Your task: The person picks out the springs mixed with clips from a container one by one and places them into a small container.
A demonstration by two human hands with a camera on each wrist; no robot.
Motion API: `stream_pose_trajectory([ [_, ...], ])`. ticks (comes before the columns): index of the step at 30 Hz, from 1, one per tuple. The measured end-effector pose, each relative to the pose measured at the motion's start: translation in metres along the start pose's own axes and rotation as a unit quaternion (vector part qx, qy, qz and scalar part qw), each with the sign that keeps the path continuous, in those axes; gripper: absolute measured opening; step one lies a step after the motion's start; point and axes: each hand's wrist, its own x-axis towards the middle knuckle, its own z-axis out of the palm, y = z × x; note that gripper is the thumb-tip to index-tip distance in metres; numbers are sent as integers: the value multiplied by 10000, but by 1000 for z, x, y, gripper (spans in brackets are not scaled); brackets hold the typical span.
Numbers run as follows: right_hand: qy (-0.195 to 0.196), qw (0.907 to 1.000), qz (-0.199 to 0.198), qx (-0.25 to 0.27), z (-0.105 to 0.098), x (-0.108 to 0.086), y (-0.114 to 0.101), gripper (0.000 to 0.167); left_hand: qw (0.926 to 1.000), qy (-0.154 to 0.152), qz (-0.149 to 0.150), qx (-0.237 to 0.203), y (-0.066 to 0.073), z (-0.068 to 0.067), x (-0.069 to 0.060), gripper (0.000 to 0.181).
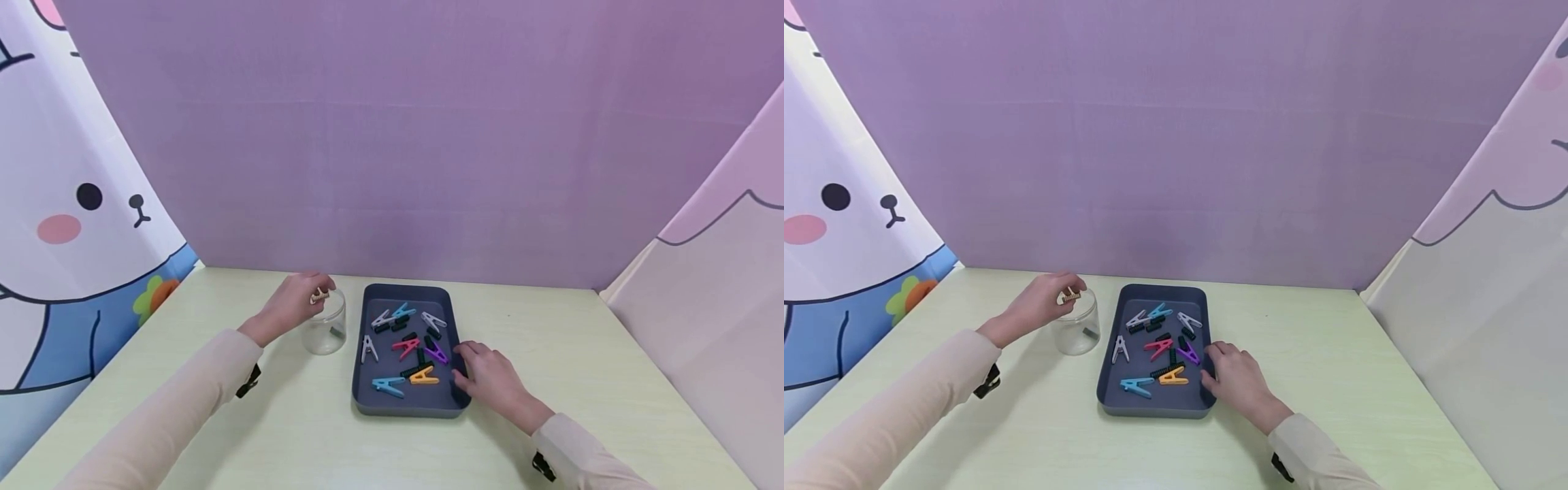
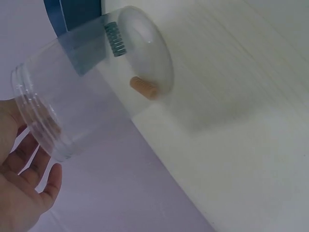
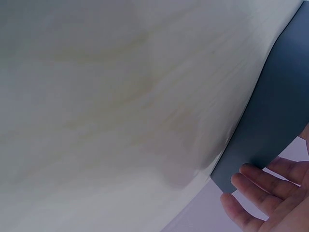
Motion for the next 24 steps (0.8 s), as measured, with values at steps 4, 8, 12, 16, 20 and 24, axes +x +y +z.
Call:
stream_pose_trajectory([
  [4,-24,10000,22,1,0,0,0,35,9997,-158,-165,2,-2,2,-1,24],
  [8,-59,10000,59,-1,0,0,-1,35,9995,-220,-230,23,-3,4,0,25],
  [12,-36,10000,29,-5,0,0,-1,35,9991,-300,-308,28,-3,3,0,28],
  [16,0,10000,-18,-22,0,0,0,35,9987,-363,-344,69,-1,2,0,30],
  [20,44,10000,-33,-13,1,0,0,36,9987,-369,-299,190,-1,1,0,29],
  [24,69,10000,-24,23,2,0,0,36,9985,-336,-236,365,0,0,0,28],
])
